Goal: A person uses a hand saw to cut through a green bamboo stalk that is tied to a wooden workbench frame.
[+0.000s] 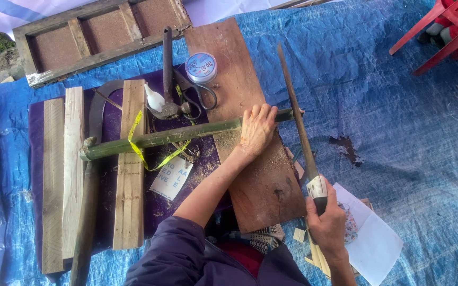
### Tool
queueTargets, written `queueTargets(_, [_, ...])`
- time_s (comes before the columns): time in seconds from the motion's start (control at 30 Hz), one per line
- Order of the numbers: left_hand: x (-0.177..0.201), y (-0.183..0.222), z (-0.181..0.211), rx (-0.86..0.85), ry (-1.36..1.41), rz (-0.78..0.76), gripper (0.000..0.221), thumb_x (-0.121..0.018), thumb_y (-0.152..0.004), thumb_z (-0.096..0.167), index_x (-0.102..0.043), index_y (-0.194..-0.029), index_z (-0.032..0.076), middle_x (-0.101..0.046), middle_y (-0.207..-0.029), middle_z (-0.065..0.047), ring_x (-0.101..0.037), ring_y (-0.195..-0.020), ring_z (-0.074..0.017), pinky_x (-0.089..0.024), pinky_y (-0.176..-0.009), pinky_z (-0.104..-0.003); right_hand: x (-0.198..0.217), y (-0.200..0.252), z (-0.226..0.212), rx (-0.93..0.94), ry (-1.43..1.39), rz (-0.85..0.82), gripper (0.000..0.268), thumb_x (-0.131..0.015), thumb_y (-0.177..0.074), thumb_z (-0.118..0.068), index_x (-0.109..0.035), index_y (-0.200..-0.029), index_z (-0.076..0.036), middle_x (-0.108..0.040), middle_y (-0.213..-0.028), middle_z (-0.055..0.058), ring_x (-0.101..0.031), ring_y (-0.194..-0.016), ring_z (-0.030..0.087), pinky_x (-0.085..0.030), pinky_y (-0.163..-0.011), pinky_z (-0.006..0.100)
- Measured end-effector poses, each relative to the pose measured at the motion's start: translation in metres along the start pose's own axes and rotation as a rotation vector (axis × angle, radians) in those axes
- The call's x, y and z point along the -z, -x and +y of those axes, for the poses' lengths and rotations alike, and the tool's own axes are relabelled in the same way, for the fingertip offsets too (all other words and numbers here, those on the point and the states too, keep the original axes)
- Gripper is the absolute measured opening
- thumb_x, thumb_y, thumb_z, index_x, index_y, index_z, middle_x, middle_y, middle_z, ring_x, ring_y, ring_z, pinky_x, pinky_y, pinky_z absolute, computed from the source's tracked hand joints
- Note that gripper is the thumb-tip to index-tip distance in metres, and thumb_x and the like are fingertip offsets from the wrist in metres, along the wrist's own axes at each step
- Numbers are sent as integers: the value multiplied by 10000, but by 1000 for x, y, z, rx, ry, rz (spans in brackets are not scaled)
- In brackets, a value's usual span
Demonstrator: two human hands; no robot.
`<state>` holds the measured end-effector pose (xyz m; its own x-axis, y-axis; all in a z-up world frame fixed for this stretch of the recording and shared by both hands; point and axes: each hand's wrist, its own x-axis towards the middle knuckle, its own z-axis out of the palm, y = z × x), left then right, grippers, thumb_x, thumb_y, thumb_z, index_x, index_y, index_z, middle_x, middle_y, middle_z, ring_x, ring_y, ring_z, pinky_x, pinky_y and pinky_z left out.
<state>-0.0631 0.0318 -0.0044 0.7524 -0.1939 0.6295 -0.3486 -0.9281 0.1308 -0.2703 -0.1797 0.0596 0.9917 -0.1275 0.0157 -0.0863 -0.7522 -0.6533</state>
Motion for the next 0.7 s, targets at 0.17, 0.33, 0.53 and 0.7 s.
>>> queueTargets(0.17, [-3, -4, -9, 4, 30, -16, 309, -724, -910, 312, -581, -1133, 154, -568, -998, -44, -507, -876, -255, -413, -706, -407, -3, -8, -10, -30, -27, -17, 690, -625, -938, -276, -419, -1563, -68, -729, -898, 197, -701, -633, 287, -610, -573, 373])
queueTargets(0.33, [-5, -14, -11, -7, 49, -18, 296, -756, -885, 351, -585, -1026, 156, -575, -944, -44, -513, -861, -260, -413, -685, -404, -2, -11, -19, -45, -53, -26, 690, -625, -945, -267, -407, -1575, -88, -733, -911, 203, -716, -600, 271, -623, -585, 361])
queueTargets(0.53, [-30, -28, -3, 4, 24, -177, 361, -701, -810, 336, -581, -1085, 136, -554, -1049, -81, -514, -940, -283, -451, -670, -430, -2, -9, -20, -29, -36, -8, 676, -632, -941, -275, -424, -1556, -90, -739, -1028, 204, -737, -742, 295, -636, -711, 384])
queueTargets(0.7, [-20, -35, -1, 33, 115, -320, 280, -508, -963, 355, -560, -1055, 96, -549, -1020, -105, -496, -917, -264, -466, -686, -445, -5, -9, -21, -37, -48, -5, 706, -630, -930, -300, -413, -1573, -106, -720, -1119, 202, -725, -860, 324, -605, -761, 414])
